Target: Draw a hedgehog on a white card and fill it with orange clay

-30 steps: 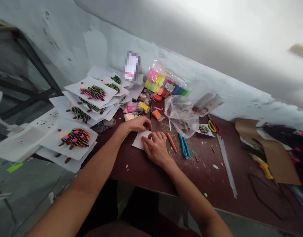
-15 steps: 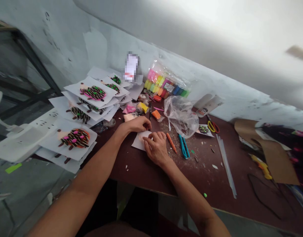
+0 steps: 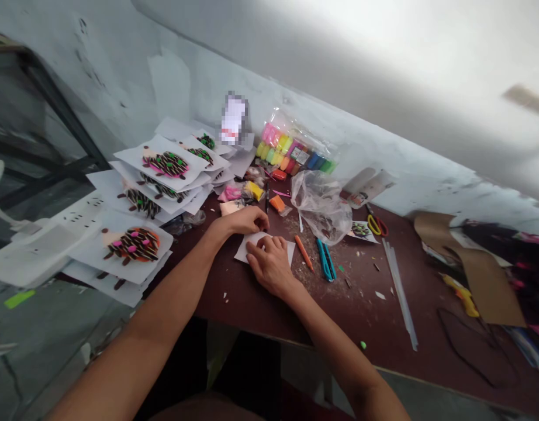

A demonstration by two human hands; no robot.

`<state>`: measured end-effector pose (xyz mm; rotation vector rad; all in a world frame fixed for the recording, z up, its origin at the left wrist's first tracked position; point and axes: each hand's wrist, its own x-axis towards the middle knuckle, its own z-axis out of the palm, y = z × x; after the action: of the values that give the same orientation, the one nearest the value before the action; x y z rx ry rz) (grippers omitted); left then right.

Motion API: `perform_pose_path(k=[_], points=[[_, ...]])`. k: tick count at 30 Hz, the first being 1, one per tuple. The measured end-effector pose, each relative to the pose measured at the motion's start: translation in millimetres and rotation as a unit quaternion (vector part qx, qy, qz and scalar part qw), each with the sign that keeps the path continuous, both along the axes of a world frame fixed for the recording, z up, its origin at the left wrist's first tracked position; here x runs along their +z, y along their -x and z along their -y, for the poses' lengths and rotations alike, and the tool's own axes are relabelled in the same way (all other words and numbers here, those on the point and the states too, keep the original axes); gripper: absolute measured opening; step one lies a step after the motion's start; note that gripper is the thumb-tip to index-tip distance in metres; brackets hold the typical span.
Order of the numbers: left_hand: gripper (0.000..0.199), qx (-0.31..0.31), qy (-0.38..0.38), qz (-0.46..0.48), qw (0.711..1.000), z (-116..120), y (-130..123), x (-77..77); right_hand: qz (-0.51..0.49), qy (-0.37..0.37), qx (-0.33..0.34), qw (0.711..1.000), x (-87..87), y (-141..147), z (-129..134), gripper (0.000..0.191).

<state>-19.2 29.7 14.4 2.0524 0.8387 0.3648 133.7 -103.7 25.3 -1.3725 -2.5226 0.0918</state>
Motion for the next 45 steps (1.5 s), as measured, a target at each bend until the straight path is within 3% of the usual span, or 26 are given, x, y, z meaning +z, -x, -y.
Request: perform_pose_path(k=[9,20,30,38,42,45], points=[[0.038,-0.008,-0.020,0.005,1.000,-5,1,-7.6,-0.008,-0.015,-0.023,1.000,4.2,-23,4,0.026],[0.037,-0.006,-0.018,0.009,1.000,-5,2,-5.1,0.036,-0.024,0.027,0.999,3.3,-8,-4,0.030],[0.036,-0.004,-0.029,0.007,1.000,-3,2,-5.0,0.002,-0.061,0.001,0.998,-3.3,-20,5,0.027],[0.037,0.002,-0.035,0.001,0.999,-1,1,-2.1,0.035,-0.043,0.017,0.998,-0.9,-9,4,0.027],[0.035,0.004,-0.024,-0.002,1.000,-1,1,-1.0,-0.015,-0.039,0.007,0.999,-1.4,-14,1,0.026],[0.036,0.002,-0.019,0.000,1.000,-2,2,-1.5,-0.073,-0.070,-0.041,0.994,-2.0,-25,-3,0.029]])
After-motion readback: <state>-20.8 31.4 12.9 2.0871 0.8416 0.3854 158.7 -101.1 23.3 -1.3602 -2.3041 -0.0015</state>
